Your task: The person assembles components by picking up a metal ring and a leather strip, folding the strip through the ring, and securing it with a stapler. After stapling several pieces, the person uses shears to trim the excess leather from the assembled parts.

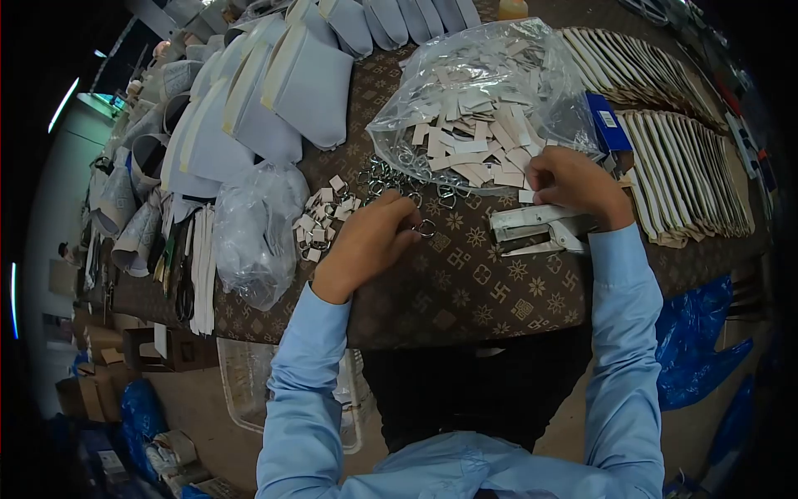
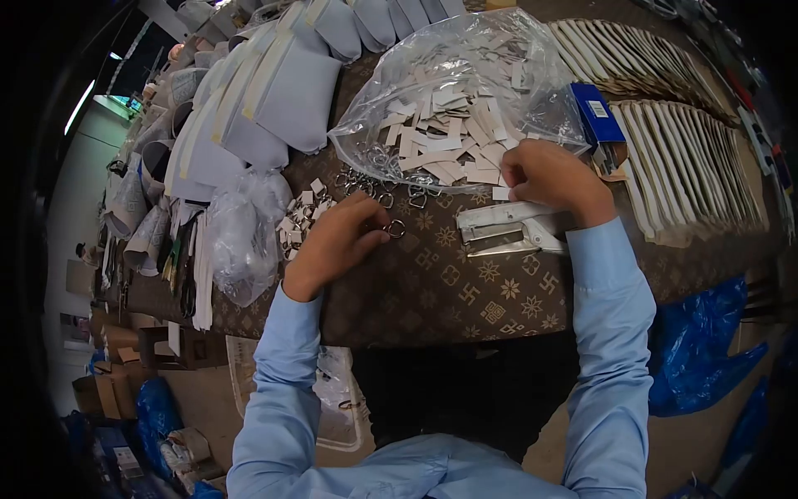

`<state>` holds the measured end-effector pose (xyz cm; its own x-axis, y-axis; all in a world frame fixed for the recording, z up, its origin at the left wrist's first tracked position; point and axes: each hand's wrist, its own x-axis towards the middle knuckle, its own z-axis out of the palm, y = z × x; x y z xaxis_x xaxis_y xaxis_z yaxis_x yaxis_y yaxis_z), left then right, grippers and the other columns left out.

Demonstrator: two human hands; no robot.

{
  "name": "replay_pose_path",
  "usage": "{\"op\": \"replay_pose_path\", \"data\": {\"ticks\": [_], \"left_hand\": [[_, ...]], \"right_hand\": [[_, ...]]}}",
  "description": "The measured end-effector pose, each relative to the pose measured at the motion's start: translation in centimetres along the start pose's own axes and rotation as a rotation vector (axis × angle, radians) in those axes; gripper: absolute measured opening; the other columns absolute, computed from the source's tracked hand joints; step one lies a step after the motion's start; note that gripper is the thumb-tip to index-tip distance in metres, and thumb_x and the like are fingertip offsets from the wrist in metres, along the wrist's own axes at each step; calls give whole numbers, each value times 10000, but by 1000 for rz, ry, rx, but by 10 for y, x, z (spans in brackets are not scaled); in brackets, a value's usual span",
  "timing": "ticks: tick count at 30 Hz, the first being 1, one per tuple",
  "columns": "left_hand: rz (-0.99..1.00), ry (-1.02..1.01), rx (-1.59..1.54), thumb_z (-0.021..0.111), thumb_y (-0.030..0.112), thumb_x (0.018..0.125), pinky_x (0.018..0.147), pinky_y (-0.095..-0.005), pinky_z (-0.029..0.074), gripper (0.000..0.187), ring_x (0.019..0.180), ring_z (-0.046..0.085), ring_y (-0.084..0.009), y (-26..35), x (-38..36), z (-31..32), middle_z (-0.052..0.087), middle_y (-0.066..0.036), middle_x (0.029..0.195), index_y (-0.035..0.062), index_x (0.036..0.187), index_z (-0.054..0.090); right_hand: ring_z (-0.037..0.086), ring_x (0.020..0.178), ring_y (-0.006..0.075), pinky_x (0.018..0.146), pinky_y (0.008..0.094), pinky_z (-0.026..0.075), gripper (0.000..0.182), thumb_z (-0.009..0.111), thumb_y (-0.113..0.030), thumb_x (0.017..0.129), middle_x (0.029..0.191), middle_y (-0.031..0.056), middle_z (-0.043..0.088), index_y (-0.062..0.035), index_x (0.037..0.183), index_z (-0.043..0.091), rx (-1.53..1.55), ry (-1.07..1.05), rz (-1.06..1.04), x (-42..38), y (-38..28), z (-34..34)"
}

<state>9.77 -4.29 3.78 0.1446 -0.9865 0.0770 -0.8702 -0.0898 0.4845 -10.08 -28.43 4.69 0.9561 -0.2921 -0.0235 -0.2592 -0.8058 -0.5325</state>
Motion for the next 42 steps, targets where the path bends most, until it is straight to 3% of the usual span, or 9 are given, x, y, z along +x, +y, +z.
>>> {"op": "replay_pose_path", "data": {"ticks": [6, 9, 14, 21, 24, 29, 32, 39, 42], "left_hand": [[-130, 450, -371, 693, 99, 778, 632, -280, 439, 200, 688, 545, -137, 1, -6, -21, 587, -74, 839, 18, 952, 635], [-336, 363, -270, 689, 127, 787, 640, -289, 451, 222, 690, 562, -161, -11, -34, -14, 598, -92, 872, 5, 963, 631], [-305, 451, 208, 689, 163, 777, 671, -379, 468, 227, 801, 579, -317, -3, -29, 16, 570, -141, 847, -1, 914, 613], [-67, 290, -67, 645, 132, 804, 686, -365, 466, 181, 795, 590, -300, -13, -8, 3, 590, -139, 851, -2, 923, 623], [-230, 568, -58, 601, 72, 817, 700, -331, 469, 148, 794, 617, -269, -25, -14, -21, 636, -152, 863, -7, 935, 640], [-439, 536, -116, 612, 92, 816, 700, -317, 474, 158, 803, 611, -265, -43, -33, -35, 628, -146, 893, 6, 945, 642], [-42, 491, 213, 654, 139, 794, 751, -373, 460, 210, 884, 569, -297, -43, -26, -19, 583, -121, 952, 39, 979, 638], [-95, 335, 382, 642, 129, 809, 748, -364, 462, 179, 871, 585, -280, -55, -41, -26, 607, -120, 925, 44, 966, 643], [-290, 552, -15, 618, 143, 843, 691, -324, 472, 167, 785, 615, -250, -65, -53, -26, 635, -127, 861, 19, 952, 642]], "right_hand": [[549, 606, 200, 553, 324, 416, 162, 669, -43, 718, 666, 98, 553, -6, 704, 511, 167, 203, 21, -10, 2, -1], [532, 582, 140, 528, 285, 409, 149, 642, -43, 774, 677, 79, 553, -2, 751, 501, 400, 244, 40, -10, -4, -3], [562, 625, 86, 558, 239, 438, 86, 597, -25, 834, 710, 49, 578, 10, 858, 523, 626, 382, -181, -2, -27, 16], [614, 736, 90, 666, 212, 488, 151, 573, -29, 876, 850, 58, 633, 33, 1013, 584, 674, 349, -287, 0, -47, 30], [613, 730, 85, 647, 216, 491, 128, 579, -41, 876, 815, 52, 640, 32, 978, 600, 786, 366, -290, 8, -56, 32], [641, 705, 213, 614, 290, 490, 116, 608, -55, 841, 828, 112, 644, 5, 941, 609, 503, 650, -411, 28, -76, 48], [627, 725, 300, 622, 338, 494, 111, 607, -49, 830, 854, 147, 635, -1, 930, 605, 314, 668, -509, 24, -66, 54], [627, 733, 311, 625, 356, 496, 107, 609, -43, 824, 850, 143, 633, -4, 923, 596, 333, 698, -456, 16, -62, 49], [626, 732, 313, 621, 359, 495, 112, 612, -43, 821, 850, 142, 633, -5, 925, 595, 331, 690, -460, 17, -62, 52]]}}
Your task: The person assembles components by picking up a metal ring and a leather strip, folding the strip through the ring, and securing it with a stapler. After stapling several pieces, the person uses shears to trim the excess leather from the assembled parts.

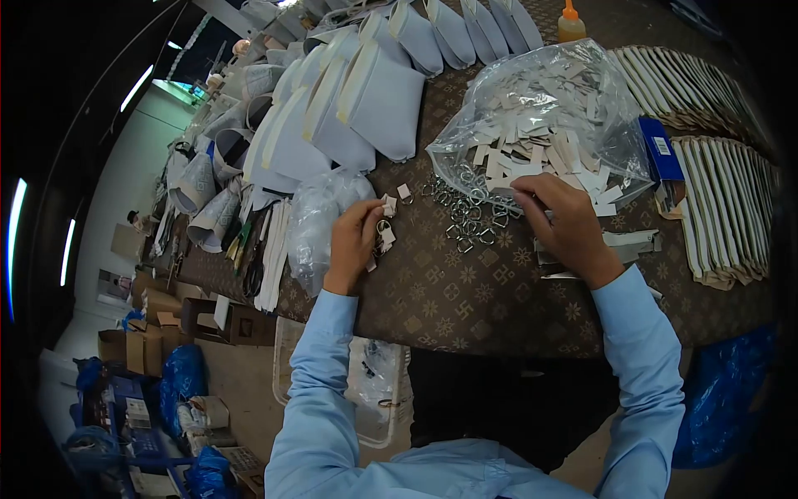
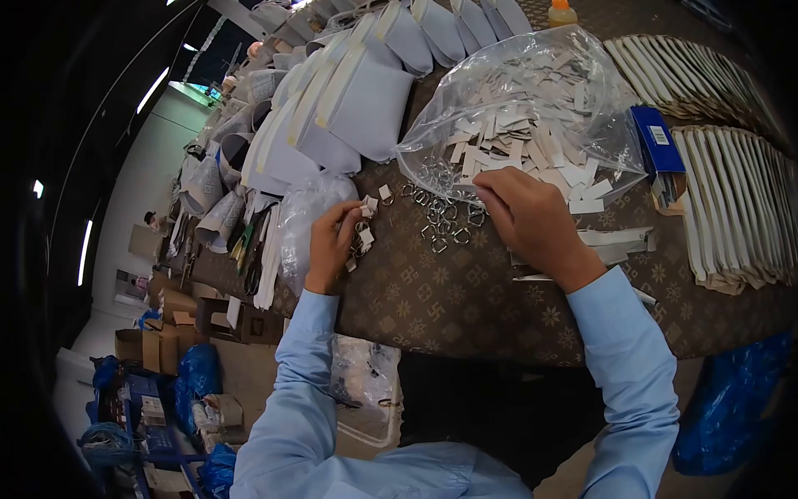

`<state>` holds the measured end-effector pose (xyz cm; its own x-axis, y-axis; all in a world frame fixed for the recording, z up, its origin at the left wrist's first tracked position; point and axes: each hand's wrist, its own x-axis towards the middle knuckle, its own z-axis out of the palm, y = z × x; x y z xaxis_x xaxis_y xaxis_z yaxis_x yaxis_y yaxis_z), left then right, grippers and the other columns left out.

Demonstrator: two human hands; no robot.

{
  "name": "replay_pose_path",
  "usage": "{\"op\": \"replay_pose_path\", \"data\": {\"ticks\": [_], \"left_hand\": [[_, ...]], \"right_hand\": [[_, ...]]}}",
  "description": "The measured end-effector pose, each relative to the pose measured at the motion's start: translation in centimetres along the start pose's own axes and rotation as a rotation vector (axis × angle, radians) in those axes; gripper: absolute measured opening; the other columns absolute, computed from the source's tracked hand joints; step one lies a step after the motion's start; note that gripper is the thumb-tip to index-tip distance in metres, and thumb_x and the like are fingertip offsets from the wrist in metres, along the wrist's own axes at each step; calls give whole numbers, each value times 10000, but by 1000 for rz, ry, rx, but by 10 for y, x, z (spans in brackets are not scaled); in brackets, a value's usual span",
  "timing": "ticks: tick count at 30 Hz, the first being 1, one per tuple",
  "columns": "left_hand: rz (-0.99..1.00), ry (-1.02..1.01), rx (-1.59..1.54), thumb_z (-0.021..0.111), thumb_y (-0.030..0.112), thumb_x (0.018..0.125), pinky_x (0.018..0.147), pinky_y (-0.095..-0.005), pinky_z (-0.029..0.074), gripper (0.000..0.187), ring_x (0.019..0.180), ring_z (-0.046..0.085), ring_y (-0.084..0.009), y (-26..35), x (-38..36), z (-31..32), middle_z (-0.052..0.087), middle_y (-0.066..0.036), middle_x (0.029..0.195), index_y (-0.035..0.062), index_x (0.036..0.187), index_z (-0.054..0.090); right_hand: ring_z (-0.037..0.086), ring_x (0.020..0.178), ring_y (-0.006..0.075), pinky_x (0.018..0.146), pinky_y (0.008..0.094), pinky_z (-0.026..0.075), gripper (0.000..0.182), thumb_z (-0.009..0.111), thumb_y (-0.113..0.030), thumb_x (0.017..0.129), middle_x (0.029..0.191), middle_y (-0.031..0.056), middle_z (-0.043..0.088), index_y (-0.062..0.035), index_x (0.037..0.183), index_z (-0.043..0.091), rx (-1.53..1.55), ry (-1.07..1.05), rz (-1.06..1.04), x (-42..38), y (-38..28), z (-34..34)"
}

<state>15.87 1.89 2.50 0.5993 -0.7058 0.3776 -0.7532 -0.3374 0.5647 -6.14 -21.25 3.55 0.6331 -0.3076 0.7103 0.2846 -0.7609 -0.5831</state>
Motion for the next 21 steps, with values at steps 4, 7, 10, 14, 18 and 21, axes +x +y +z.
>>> {"op": "replay_pose_path", "data": {"ticks": [4, 7, 10, 14, 18, 21], "left_hand": [[-43, 135, -22, 584, 152, 872, 645, -303, 472, 180, 710, 623, -231, 4, 6, 4, 645, -137, 790, 3, 955, 642], [-122, 96, 46, 575, 141, 871, 645, -322, 477, 177, 722, 626, -250, 9, 15, -1, 645, -143, 817, 6, 965, 641], [-41, 115, 299, 580, 129, 852, 650, -361, 485, 175, 746, 623, -282, 19, 17, 0, 635, -148, 874, 13, 972, 633], [285, 96, 346, 607, 121, 805, 679, -413, 486, 199, 799, 605, -311, 49, 27, 21, 609, -141, 925, 30, 982, 616], [362, -13, 385, 621, 139, 815, 697, -403, 470, 218, 810, 597, -350, 26, 48, 48, 625, -151, 954, 15, 994, 631], [303, -217, 468, 631, 114, 811, 696, -367, 480, 217, 803, 616, -296, 23, 57, 45, 632, -134, 932, 10, 1002, 631]], "right_hand": [[625, 734, 313, 622, 359, 495, 117, 616, -38, 816, 849, 143, 634, -7, 928, 598, -5, -7, -12, 0, 2, 0], [627, 737, 311, 629, 355, 496, 117, 617, -35, 815, 852, 144, 635, -7, 928, 604, -4, 9, -3, 0, 3, 0], [629, 742, 309, 635, 351, 497, 116, 618, -33, 814, 854, 146, 636, -5, 926, 609, -4, 27, 7, 0, 3, 0], [632, 750, 307, 639, 347, 498, 119, 623, -33, 812, 854, 151, 636, 3, 924, 607, -19, 26, 8, 0, 3, -1], [630, 742, 304, 633, 348, 495, 125, 626, -35, 812, 854, 150, 635, 7, 928, 605, -26, 21, 14, 1, 3, -2], [625, 727, 303, 626, 350, 487, 123, 624, -34, 814, 848, 146, 633, 7, 929, 606, -29, 19, 38, 3, 1, -5]]}}
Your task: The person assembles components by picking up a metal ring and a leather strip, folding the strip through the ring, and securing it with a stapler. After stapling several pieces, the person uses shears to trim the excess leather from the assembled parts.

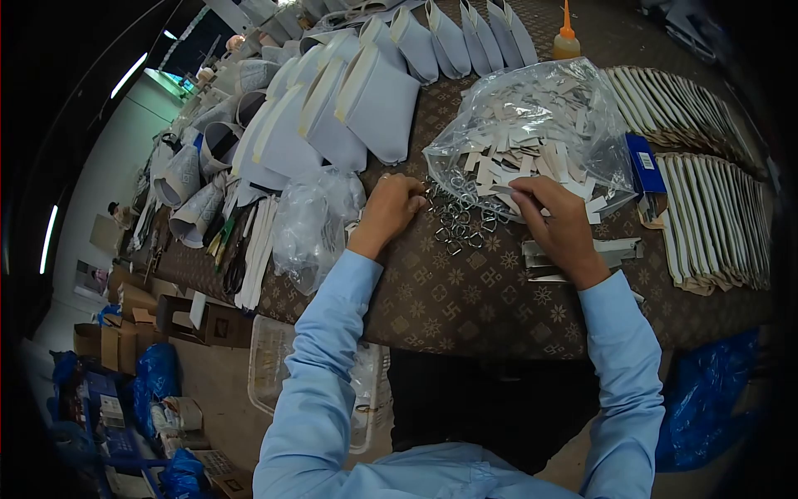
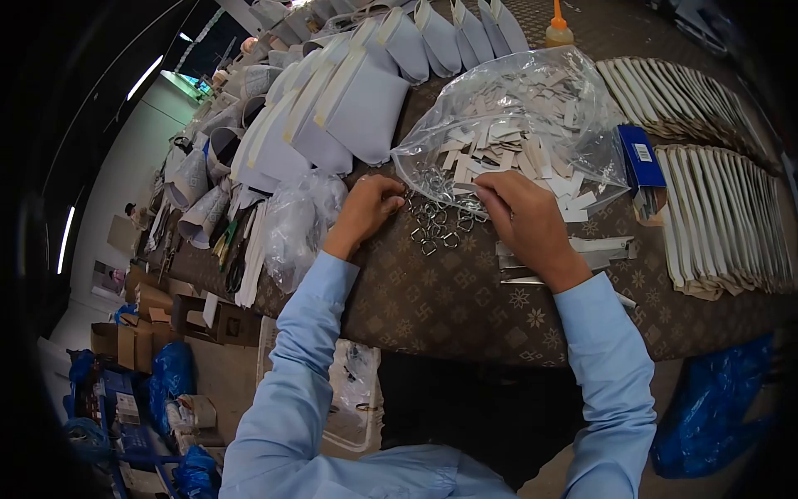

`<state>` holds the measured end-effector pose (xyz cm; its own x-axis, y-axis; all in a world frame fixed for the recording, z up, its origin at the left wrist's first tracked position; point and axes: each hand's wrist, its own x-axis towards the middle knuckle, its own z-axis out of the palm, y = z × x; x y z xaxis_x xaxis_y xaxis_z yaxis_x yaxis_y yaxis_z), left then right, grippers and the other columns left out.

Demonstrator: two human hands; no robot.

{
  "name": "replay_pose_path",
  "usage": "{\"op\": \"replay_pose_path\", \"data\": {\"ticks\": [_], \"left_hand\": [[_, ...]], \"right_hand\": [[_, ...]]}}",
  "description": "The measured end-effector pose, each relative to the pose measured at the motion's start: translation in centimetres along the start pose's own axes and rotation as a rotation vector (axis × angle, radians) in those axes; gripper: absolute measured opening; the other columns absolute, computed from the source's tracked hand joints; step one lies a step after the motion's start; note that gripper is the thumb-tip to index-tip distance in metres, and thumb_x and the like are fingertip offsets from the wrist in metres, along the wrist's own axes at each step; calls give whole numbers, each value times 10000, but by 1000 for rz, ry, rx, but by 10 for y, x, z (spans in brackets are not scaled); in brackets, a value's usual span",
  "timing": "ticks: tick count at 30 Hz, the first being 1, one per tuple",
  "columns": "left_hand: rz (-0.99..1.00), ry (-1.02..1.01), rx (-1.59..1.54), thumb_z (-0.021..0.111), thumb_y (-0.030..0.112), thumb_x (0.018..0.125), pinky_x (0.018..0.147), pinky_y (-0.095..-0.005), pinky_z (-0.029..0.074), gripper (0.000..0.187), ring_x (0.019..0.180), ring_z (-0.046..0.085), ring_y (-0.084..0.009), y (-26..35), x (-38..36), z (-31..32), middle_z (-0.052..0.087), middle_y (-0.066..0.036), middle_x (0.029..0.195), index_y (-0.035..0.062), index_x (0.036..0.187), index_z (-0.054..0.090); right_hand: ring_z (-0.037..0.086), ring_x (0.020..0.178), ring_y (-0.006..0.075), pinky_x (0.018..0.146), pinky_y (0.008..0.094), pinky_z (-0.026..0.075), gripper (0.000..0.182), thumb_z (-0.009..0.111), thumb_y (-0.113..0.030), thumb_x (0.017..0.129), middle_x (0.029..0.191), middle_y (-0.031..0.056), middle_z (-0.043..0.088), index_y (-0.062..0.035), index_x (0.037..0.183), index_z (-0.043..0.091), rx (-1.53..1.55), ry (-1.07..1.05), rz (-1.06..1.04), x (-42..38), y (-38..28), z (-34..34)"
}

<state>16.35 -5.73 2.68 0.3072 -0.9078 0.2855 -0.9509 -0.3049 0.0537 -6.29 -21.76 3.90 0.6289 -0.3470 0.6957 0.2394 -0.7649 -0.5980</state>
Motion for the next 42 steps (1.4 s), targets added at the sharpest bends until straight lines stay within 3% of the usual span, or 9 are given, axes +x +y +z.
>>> {"op": "replay_pose_path", "data": {"ticks": [3, 5, 9, 13, 15, 28, 37, 39, 42], "left_hand": [[-276, -128, -475, 650, 80, 793, 695, -328, 482, 205, 804, 622, -223, -6, -7, -6, 635, -112, 905, 5, 984, 642], [-254, 104, -645, 657, 107, 762, 736, -355, 466, 174, 824, 595, -308, -13, -12, -13, 627, -157, 906, -3, 897, 651], [97, -57, -247, 714, 132, 715, 793, -363, 440, 186, 897, 542, -289, -12, -22, -23, 617, -112, 861, 42, 873, 673], [21, -112, -124, 718, 124, 718, 843, -370, 403, 184, 937, 497, -286, -1, -25, -24, 598, -82, 870, 44, 877, 672], [96, -86, -50, 724, 141, 703, 813, -376, 418, 190, 919, 505, -290, 2, -25, -22, 585, -98, 905, 49, 860, 667], [55, -29, -105, 659, 87, 739, 756, -385, 448, 201, 905, 538, -320, 26, -52, -34, 547, -128, 936, 31, 931, 637], [51, -141, -138, 645, 133, 791, 713, -378, 475, 221, 791, 601, -272, 28, -38, -29, 597, -122, 830, 19, 980, 635], [-186, -178, -834, 615, 104, 842, 670, -295, 487, 230, 735, 615, -159, 39, -31, -41, 639, -76, 823, 8, 1051, 630], [-234, -232, -1278, 567, 72, 886, 653, -220, 484, 250, 725, 602, -83, 67, -11, -50, 658, -64, 866, -16, 1117, 606]], "right_hand": [[634, 720, 200, 613, 275, 490, 116, 618, -19, 833, 845, 127, 641, 20, 941, 621, -23, -16, -31, -1, 0, 3], [631, 717, 192, 611, 270, 491, 114, 616, -14, 835, 845, 125, 641, 21, 943, 622, -26, -8, -27, -1, -1, 2], [630, 712, 192, 608, 270, 492, 113, 618, -12, 833, 845, 124, 641, 23, 940, 621, -31, -17, -38, -1, -1, 3], [632, 714, 195, 610, 272, 493, 112, 618, -12, 833, 847, 126, 641, 25, 938, 620, -43, -12, -44, -1, 1, 2], [615, 717, 293, 619, 346, 471, 130, 623, -13, 808, 828, 140, 622, 0, 936, 606, 5, -10, -6, -1, 0, 2], [619, 729, 297, 621, 345, 480, 123, 618, -24, 804, 822, 137, 626, -14, 927, 622, 40, -2, -3, -2, -1, 2], [614, 654, 187, 578, 270, 469, 135, 610, -23, 827, 804, 109, 636, 6, 958, 633, 4, -24, -43, -3, -3, 3], [602, 628, 126, 578, 235, 468, 139, 602, -31, 841, 803, 75, 641, 13, 969, 634, 177, -101, 91, -2, -9, 3], [587, 622, 79, 580, 208, 466, 140, 595, -41, 854, 808, 47, 640, 16, 974, 638, 402, -182, 396, -3, -13, 2]]}}
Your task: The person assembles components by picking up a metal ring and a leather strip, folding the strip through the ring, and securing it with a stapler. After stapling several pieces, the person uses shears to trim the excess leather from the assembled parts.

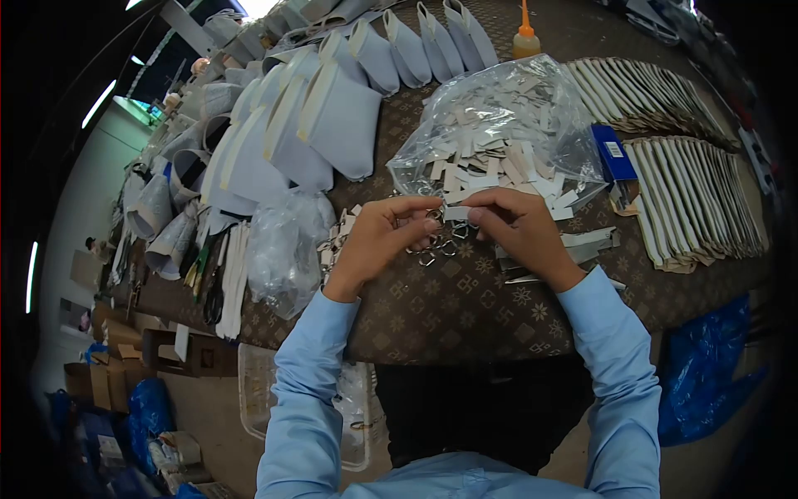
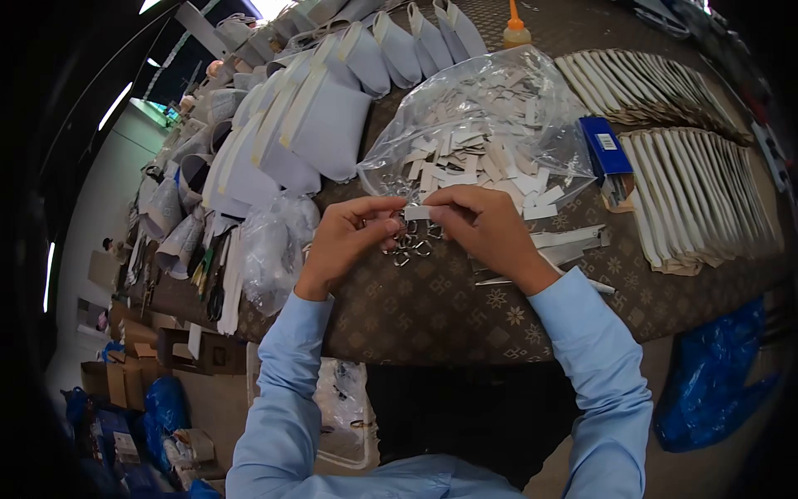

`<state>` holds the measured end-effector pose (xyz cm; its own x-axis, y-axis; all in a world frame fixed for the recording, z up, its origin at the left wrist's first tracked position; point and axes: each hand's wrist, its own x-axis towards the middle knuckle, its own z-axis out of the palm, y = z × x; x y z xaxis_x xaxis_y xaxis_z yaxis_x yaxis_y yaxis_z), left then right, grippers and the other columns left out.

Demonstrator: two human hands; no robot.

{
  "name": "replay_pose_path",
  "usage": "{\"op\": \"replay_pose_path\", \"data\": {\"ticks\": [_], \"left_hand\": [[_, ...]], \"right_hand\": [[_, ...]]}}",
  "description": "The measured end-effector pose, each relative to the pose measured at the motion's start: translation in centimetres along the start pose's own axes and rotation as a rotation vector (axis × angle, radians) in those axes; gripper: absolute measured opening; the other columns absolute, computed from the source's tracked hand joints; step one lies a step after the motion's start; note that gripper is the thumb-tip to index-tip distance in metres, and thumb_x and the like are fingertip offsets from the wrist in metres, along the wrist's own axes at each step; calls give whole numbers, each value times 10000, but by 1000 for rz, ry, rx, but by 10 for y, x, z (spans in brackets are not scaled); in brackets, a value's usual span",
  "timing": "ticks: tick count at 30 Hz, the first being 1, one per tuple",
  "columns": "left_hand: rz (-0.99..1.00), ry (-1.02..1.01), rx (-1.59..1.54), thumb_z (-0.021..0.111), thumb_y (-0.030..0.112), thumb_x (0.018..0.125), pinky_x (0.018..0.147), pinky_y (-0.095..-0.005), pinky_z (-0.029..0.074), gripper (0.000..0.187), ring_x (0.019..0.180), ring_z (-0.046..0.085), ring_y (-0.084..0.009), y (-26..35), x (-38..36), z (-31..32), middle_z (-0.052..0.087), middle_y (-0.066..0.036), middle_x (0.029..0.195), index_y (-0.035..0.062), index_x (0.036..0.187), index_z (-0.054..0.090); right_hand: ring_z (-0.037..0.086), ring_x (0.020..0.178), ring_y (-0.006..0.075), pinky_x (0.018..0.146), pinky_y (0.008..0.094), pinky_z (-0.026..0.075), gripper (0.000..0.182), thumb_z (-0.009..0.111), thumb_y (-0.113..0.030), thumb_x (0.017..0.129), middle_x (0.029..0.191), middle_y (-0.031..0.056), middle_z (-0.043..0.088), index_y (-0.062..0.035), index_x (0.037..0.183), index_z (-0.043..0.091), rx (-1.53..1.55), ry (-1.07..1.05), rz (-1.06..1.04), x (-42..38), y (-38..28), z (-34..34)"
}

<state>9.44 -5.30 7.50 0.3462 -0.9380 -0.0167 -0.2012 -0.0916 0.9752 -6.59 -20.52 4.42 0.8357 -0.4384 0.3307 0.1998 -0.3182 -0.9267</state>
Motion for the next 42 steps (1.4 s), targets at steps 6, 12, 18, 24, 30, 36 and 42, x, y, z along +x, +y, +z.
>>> {"op": "replay_pose_path", "data": {"ticks": [6, 12, 18, 24, 30, 36, 42], "left_hand": [[89, 42, -407, 545, 85, 907, 640, -237, 530, 231, 699, 630, -129, -23, 23, 14, 657, -111, 855, -31, 1100, 596], [58, 38, -451, 503, 102, 933, 632, -233, 527, 210, 690, 629, -120, -26, 11, 29, 650, -93, 828, -31, 1061, 602], [100, 14, -346, 478, 54, 928, 622, -221, 513, 195, 691, 620, -100, -34, 8, 30, 648, -77, 830, -33, 1043, 610], [129, -2, -394, 472, 12, 911, 637, -217, 512, 197, 704, 618, -95, -38, 9, 36, 651, -73, 862, -31, 1037, 617], [140, 36, -336, 468, -22, 888, 655, -219, 519, 207, 744, 618, -99, -36, 5, 39, 652, -73, 899, -28, 1023, 625], [320, 175, -47, 542, -44, 830, 623, -241, 518, 175, 735, 627, -121, -31, 1, 43, 655, -85, 892, -20, 979, 633], [719, 378, 582, 616, -43, 783, 580, -284, 494, 168, 683, 639, -197, -34, 0, 48, 637, -119, 828, 3, 944, 639]], "right_hand": [[589, 611, 102, 558, 213, 477, 163, 602, -54, 855, 772, 69, 629, 43, 986, 590, 360, 117, 216, 5, -1, -13], [576, 574, 80, 541, 192, 465, 153, 616, -56, 838, 755, 57, 632, 49, 949, 614, 323, -9, 338, 1, -5, 0], [579, 588, 84, 540, 194, 467, 124, 619, -49, 841, 771, 76, 639, 40, 928, 613, 289, -60, 350, -1, -10, 0], [612, 619, 130, 563, 225, 506, 135, 616, -45, 852, 800, 118, 644, 41, 938, 559, 513, -87, 355, -2, -6, 2], [616, 579, 143, 559, 251, 520, 124, 622, -43, 845, 761, 116, 635, 23, 910, 540, 529, -65, 339, -3, -4, 6], [617, 647, 117, 586, 204, 484, 158, 631, -47, 844, 784, 86, 633, 24, 956, 546, 494, -98, 319, -5, -4, 5], [575, 677, 35, 596, 157, 434, 289, 690, -82, 810, 753, 25, 605, 12, 1022, 518, 120, -94, 170, -11, -10, 13]]}}
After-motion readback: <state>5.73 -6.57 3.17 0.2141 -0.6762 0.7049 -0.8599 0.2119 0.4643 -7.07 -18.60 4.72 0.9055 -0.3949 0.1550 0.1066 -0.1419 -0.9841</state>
